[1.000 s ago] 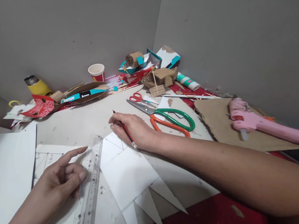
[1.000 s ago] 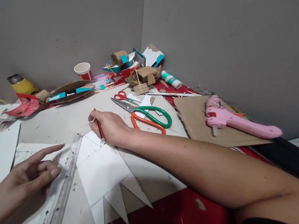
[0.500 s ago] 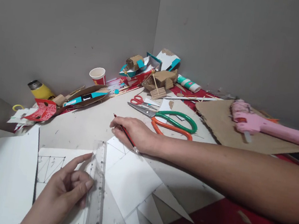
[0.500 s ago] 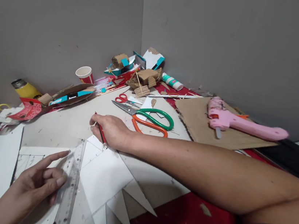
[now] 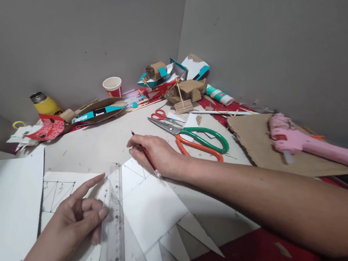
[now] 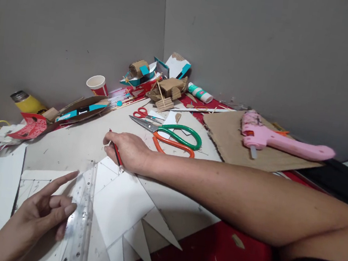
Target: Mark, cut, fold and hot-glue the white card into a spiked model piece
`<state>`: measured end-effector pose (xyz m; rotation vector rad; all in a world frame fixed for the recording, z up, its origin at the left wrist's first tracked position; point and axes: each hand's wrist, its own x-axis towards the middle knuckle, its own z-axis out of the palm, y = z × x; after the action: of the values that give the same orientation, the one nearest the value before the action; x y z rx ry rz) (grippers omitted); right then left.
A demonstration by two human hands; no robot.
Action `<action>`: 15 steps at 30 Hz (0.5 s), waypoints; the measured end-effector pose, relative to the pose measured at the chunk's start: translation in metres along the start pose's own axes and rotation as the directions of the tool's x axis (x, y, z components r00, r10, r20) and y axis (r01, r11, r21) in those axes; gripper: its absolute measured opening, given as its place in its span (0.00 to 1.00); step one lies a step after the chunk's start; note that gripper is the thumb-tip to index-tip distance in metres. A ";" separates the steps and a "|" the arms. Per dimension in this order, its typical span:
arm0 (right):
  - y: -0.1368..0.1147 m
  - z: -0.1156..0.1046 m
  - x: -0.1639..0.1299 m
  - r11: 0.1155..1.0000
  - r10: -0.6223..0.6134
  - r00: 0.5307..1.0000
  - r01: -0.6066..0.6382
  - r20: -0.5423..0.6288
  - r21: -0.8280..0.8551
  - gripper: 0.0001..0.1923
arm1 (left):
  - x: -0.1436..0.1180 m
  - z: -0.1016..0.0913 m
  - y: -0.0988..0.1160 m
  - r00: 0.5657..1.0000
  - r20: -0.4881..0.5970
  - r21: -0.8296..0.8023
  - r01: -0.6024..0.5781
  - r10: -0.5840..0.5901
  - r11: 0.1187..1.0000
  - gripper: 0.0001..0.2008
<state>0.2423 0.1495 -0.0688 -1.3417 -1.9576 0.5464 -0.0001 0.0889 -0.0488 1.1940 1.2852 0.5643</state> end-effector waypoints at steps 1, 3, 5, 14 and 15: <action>0.000 0.000 0.000 1.000 -0.001 1.000 0.001 -0.005 0.004 0.08 | -0.002 0.003 0.002 1.000 -0.028 -0.022 -0.006 0.005 1.000 0.39; 0.000 0.000 0.000 1.000 -0.006 1.000 0.006 -0.020 0.015 0.08 | -0.005 0.010 0.007 0.994 -0.104 -0.070 -0.031 0.023 0.997 0.43; 0.001 0.000 0.001 1.000 -0.008 0.999 0.009 -0.044 0.028 0.08 | -0.008 0.016 0.010 0.985 -0.167 -0.102 -0.064 0.046 0.993 0.46; -0.021 0.008 -0.017 0.938 -0.035 0.994 0.070 -0.108 0.340 0.10 | -0.017 0.033 0.015 0.924 -0.353 -0.131 -0.207 0.150 0.970 0.52; -0.027 0.009 -0.023 0.914 -0.027 0.999 0.038 -0.032 0.405 0.13 | -0.018 0.033 0.017 0.911 -0.376 -0.106 -0.224 0.169 0.969 0.52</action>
<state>0.2237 0.1186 -0.0642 -1.0451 -1.7198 0.8613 0.0304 0.0670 -0.0313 1.1347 1.4109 1.0522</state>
